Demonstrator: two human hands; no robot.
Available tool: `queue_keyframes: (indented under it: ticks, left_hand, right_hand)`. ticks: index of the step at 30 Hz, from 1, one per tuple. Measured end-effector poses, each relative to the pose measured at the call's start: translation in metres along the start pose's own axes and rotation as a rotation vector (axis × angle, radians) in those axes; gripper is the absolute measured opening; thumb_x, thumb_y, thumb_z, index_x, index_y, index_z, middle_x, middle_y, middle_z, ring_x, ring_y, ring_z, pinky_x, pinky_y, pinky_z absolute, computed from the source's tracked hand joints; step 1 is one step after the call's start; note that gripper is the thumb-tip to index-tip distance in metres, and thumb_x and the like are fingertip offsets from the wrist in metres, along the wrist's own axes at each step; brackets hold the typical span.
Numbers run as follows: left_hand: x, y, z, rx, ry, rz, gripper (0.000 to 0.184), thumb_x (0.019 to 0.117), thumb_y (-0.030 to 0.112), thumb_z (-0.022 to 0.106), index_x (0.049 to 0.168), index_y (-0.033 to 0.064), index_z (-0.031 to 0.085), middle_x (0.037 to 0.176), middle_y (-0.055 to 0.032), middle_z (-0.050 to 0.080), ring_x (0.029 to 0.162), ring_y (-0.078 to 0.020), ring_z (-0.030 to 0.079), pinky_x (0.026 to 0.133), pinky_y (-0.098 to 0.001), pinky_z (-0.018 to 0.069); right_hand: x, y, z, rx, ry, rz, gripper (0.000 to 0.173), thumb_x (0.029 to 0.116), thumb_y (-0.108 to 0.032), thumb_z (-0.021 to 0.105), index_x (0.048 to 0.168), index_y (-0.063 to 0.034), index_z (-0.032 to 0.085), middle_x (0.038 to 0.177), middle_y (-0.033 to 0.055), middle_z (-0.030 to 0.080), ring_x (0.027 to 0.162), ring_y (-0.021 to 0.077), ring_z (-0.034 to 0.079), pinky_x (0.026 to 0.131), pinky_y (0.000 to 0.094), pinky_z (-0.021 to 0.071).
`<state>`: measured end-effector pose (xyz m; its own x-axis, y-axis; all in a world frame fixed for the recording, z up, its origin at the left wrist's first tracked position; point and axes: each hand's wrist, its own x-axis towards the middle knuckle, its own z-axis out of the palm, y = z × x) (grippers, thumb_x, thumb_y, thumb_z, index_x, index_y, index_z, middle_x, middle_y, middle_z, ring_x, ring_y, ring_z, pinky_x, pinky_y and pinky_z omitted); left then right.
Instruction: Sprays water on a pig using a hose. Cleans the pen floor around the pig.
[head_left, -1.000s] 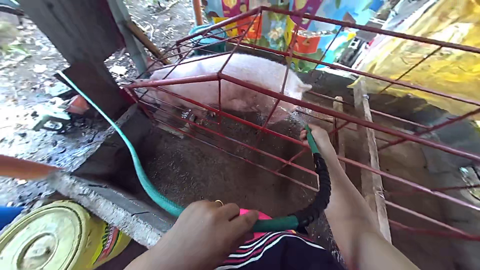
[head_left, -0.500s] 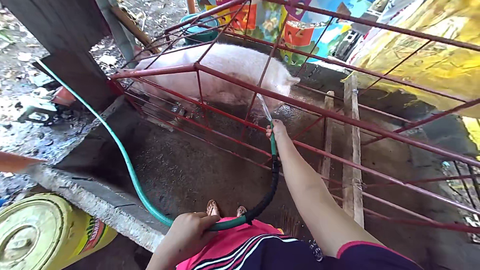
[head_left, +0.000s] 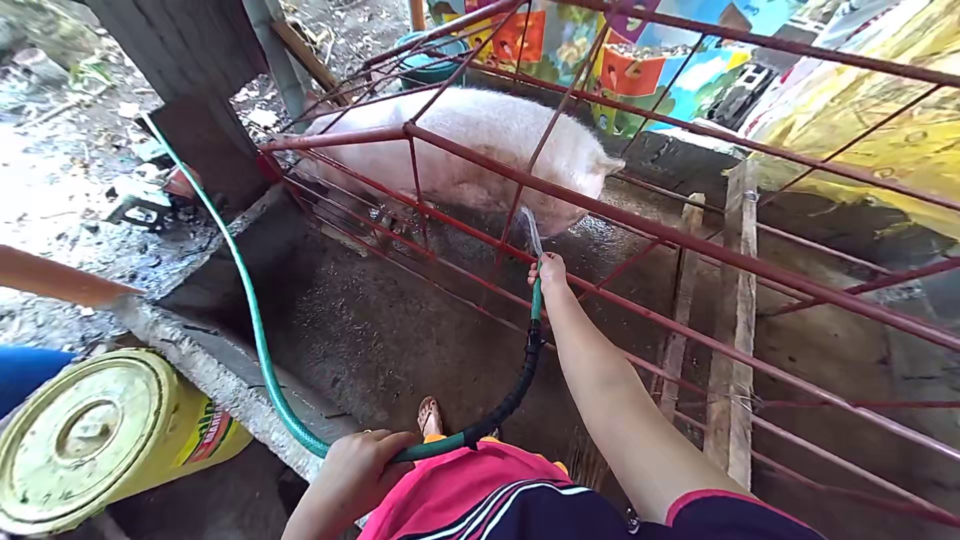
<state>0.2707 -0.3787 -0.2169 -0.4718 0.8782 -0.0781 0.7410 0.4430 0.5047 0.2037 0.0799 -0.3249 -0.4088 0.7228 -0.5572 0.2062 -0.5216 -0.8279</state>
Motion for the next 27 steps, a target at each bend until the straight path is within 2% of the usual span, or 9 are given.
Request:
queue_keyframes:
  ticks: [5, 11, 17, 23, 27]
  left_hand:
    - [-0.013, -0.002, 0.01, 0.042, 0.064, 0.001, 0.026, 0.09, 0.029, 0.066, 0.103, 0.0097, 0.079, 0.081, -0.0107, 0.075, 0.068, -0.0315, 0.074, 0.058, -0.055, 0.0581]
    - [-0.034, -0.005, -0.003, 0.106, 0.153, -0.025, 0.032, 0.0897, 0.034, 0.062, 0.102, 0.0109, 0.079, 0.079, -0.009, 0.075, 0.064, -0.0284, 0.073, 0.054, -0.0511, 0.0577]
    - [-0.05, -0.005, -0.007, 0.096, 0.157, -0.093, 0.031, 0.09, 0.03, 0.063, 0.104, 0.0082, 0.08, 0.079, -0.0115, 0.074, 0.065, -0.031, 0.073, 0.055, -0.0527, 0.0571]
    - [-0.051, -0.004, -0.009, 0.1, 0.193, -0.132, 0.03, 0.0902, 0.028, 0.065, 0.105, 0.0068, 0.079, 0.084, -0.013, 0.076, 0.069, -0.0325, 0.074, 0.059, -0.054, 0.0585]
    - [-0.051, -0.006, -0.012, 0.098, 0.216, -0.133, 0.03, 0.09, 0.028, 0.065, 0.106, 0.0067, 0.079, 0.083, -0.0129, 0.076, 0.068, -0.0319, 0.074, 0.059, -0.0531, 0.0583]
  right_hand:
    - [-0.01, -0.011, 0.022, 0.019, -0.067, -0.014, 0.026, 0.1133, -0.023, 0.037, 0.135, -0.0109, 0.04, 0.075, 0.0045, 0.048, 0.045, 0.0113, 0.045, 0.041, 0.0249, 0.0412]
    - [-0.018, 0.005, 0.055, 0.025, -0.099, 0.051, 0.026, 0.1132, -0.023, 0.038, 0.136, -0.0107, 0.04, 0.075, 0.0049, 0.048, 0.045, 0.0115, 0.045, 0.04, 0.0255, 0.042]
    - [-0.031, 0.0, 0.089, 0.038, -0.144, 0.031, 0.026, 0.1139, -0.026, 0.037, 0.135, -0.0108, 0.04, 0.074, 0.0048, 0.047, 0.045, 0.0119, 0.044, 0.04, 0.0257, 0.0417]
    - [-0.035, -0.008, 0.103, 0.046, -0.137, -0.017, 0.028, 0.1133, -0.022, 0.037, 0.138, -0.0095, 0.04, 0.076, 0.0057, 0.048, 0.046, 0.0123, 0.045, 0.042, 0.0264, 0.0427]
    - [-0.036, -0.01, 0.111, 0.055, -0.123, -0.023, 0.026, 0.113, -0.02, 0.037, 0.136, -0.0089, 0.04, 0.074, 0.0054, 0.048, 0.045, 0.0122, 0.045, 0.041, 0.0265, 0.0428]
